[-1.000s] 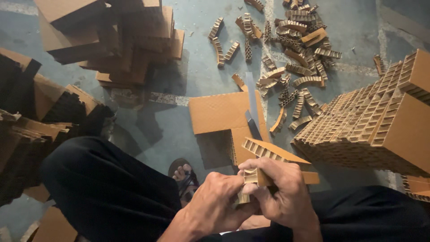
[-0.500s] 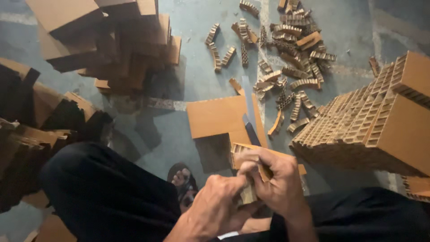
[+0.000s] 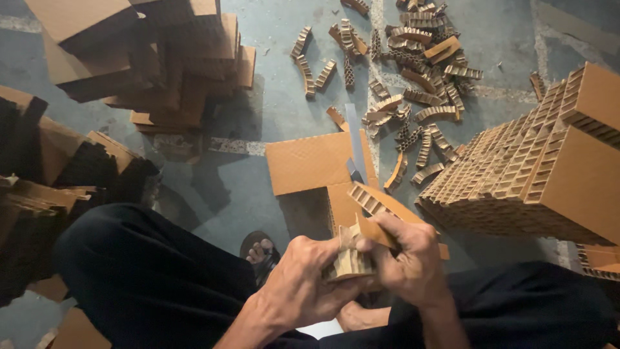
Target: The person sits on the floor and uses a metal ruler and a utility knife to cut rectangular pieces of corrugated cardboard. They align the ruler, score the cardboard, and then snap the pieces apart, repeating the process to create multiple smaller pieces.
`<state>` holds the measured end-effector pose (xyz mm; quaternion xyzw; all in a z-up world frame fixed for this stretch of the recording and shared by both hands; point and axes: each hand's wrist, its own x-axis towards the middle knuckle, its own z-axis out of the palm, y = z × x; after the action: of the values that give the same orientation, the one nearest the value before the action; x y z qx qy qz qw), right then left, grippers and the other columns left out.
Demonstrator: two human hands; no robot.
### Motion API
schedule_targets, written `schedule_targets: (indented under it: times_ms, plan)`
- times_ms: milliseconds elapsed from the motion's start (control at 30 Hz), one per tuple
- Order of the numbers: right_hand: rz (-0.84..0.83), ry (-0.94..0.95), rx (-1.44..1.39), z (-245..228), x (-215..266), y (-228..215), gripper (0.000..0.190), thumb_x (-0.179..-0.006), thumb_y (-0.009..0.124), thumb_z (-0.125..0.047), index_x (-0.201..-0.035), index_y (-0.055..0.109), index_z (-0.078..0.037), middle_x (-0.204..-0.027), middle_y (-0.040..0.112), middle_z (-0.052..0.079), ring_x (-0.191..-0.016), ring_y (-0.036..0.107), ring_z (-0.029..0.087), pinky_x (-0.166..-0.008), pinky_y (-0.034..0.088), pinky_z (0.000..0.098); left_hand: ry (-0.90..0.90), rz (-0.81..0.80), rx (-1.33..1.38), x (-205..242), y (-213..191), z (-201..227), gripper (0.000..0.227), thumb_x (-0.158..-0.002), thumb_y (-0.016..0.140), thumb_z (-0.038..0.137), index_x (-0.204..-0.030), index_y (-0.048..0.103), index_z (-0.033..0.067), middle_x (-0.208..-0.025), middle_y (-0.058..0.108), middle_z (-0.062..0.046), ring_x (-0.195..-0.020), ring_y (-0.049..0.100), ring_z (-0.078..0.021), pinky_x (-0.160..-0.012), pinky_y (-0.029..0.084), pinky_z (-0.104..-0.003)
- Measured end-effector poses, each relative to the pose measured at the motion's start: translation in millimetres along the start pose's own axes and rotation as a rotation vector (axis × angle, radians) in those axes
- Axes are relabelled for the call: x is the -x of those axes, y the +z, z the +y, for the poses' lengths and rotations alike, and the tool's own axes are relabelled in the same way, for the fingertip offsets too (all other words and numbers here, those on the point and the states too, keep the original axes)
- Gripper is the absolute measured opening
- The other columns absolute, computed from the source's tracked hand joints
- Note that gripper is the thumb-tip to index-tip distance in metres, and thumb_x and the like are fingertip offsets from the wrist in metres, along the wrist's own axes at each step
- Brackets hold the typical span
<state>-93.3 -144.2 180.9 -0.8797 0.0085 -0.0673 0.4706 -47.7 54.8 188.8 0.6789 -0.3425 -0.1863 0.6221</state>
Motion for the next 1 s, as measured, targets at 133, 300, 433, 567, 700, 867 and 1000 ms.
schedule_targets:
  times_ms: [133,300,433,567,700,867,1000]
  plan:
    - [0.021,0.116,0.066,-6,-4,4,0.019,-0.085,0.076,-0.019,-0.091,0.076,-0.001,-0.056,0.066,0.013,-0.048,0.061,0.015,-0.048,0.049,0.0320,-0.074,-0.016,-0.039,-4,-2,-1,0.046,-0.077,0.079,0.012,-0.121,0.066,0.0031,-0.084,0.076,-0.015,-0.072,0.077,-0.0300,-0.065,0.061,-0.035]
    - [0.058,0.038,0.054,-8,-7,8,0.022,-0.087,0.072,-0.021,-0.100,0.076,-0.003,-0.067,0.073,0.012,-0.052,0.072,0.013,-0.049,0.052,0.0308,-0.180,-0.055,0.012,-5,-6,-5,0.030,-0.080,0.078,0.015,-0.106,0.069,0.0034,-0.078,0.076,-0.013,-0.067,0.079,-0.0278,-0.062,0.062,-0.034]
    - [0.115,0.308,0.257,-3,-11,17,0.033,-0.100,0.066,-0.025,-0.079,0.072,-0.001,-0.060,0.068,0.014,-0.051,0.069,0.020,-0.052,0.049,0.0364,-0.024,-0.050,-0.089,-4,-1,-4,0.029,-0.084,0.083,0.018,-0.108,0.072,0.0055,-0.084,0.076,-0.015,-0.076,0.078,-0.0306,-0.069,0.062,-0.035]
    - [0.085,0.292,0.153,3,-25,12,0.033,-0.092,0.070,-0.034,-0.103,0.073,-0.003,-0.068,0.072,0.014,-0.061,0.074,0.022,-0.058,0.055,0.0366,-0.157,-0.059,-0.081,-16,-3,-4,0.042,-0.080,0.082,0.018,-0.118,0.069,0.0077,-0.082,0.075,-0.016,-0.068,0.076,-0.0305,-0.064,0.060,-0.035]
    - [0.001,0.029,-0.455,5,-14,-9,0.074,-0.086,0.077,-0.047,-0.141,0.051,-0.005,-0.118,0.066,0.015,-0.107,0.066,0.026,-0.093,0.052,0.0406,-0.097,0.036,-0.078,-11,-9,-3,0.044,-0.079,0.082,0.013,-0.121,0.070,0.0080,-0.088,0.078,-0.015,-0.073,0.079,-0.0264,-0.066,0.062,-0.033]
    - [0.011,-0.134,-0.361,7,-1,-29,0.086,-0.085,0.074,-0.056,-0.150,0.049,-0.006,-0.139,0.064,0.014,-0.130,0.062,0.027,-0.112,0.048,0.0403,-0.281,-0.002,0.075,-2,-31,2,0.033,-0.080,0.077,0.008,-0.113,0.074,0.0076,-0.070,0.079,-0.008,-0.055,0.078,-0.0162,-0.055,0.063,-0.028]
    - [-0.180,0.044,-0.082,17,0,-24,0.055,-0.085,0.077,-0.028,-0.132,0.063,-0.003,-0.125,0.075,0.014,-0.103,0.077,0.022,-0.087,0.061,0.0343,-0.347,-0.092,0.141,-6,-33,5,0.031,-0.080,0.075,0.009,-0.111,0.075,0.0064,-0.065,0.077,-0.007,-0.048,0.074,-0.0147,-0.049,0.062,-0.027]
